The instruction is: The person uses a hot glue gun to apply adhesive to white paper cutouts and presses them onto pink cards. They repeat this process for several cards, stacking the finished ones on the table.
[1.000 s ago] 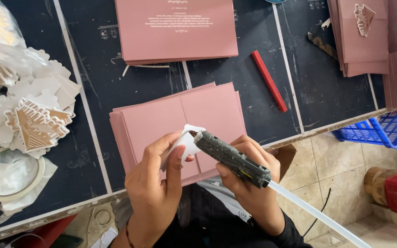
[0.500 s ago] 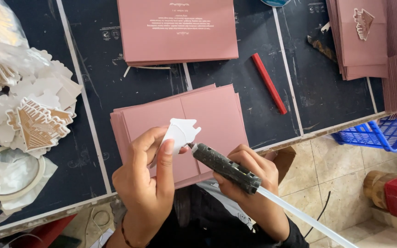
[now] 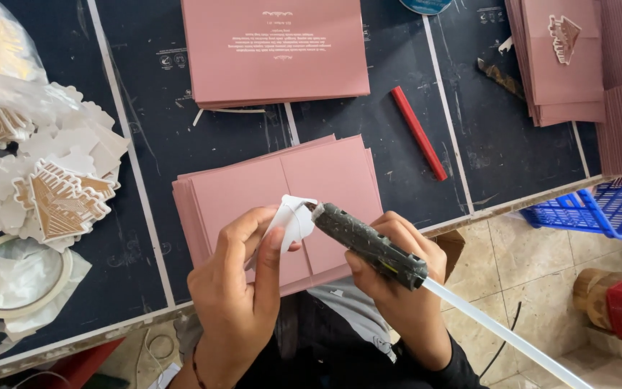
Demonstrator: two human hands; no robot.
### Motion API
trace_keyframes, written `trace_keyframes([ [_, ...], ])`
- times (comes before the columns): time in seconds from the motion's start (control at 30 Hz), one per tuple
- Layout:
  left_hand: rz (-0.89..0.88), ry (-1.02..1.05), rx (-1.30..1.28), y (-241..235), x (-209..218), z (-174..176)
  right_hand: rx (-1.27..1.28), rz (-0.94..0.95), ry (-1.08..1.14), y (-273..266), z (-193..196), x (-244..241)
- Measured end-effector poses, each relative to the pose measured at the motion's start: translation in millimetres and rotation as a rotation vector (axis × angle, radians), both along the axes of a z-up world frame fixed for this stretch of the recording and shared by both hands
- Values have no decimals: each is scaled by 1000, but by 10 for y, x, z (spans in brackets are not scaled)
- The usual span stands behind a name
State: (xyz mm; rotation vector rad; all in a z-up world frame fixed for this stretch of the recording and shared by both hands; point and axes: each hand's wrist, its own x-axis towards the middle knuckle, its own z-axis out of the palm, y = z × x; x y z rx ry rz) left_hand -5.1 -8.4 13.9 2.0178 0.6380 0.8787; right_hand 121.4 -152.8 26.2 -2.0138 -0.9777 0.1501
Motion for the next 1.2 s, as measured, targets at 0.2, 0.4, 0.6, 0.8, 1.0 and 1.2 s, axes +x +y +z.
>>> trace_keyframes([
  [0.2,21,34,-17,13,-14,9,-12,22,-14,-38,-18,-7],
  [0.4,37,12,2,37,-4,8,-66,49,20,-125,-22,-29],
  [0.6,48,47,-23,80,-5,21,-82,55,-42,-487,-466,337],
  [0.8,64,158,22,189,-70,-183,-270,-106,-199,-1012,-745,1352],
  [1.0,74,96,117,305,-24,-136,-358,-192,-290,-1219,-1045,1991],
  [1.2,123,35,-155,315,-50,-163,-481,-266,-326,-1048,-960,1913],
])
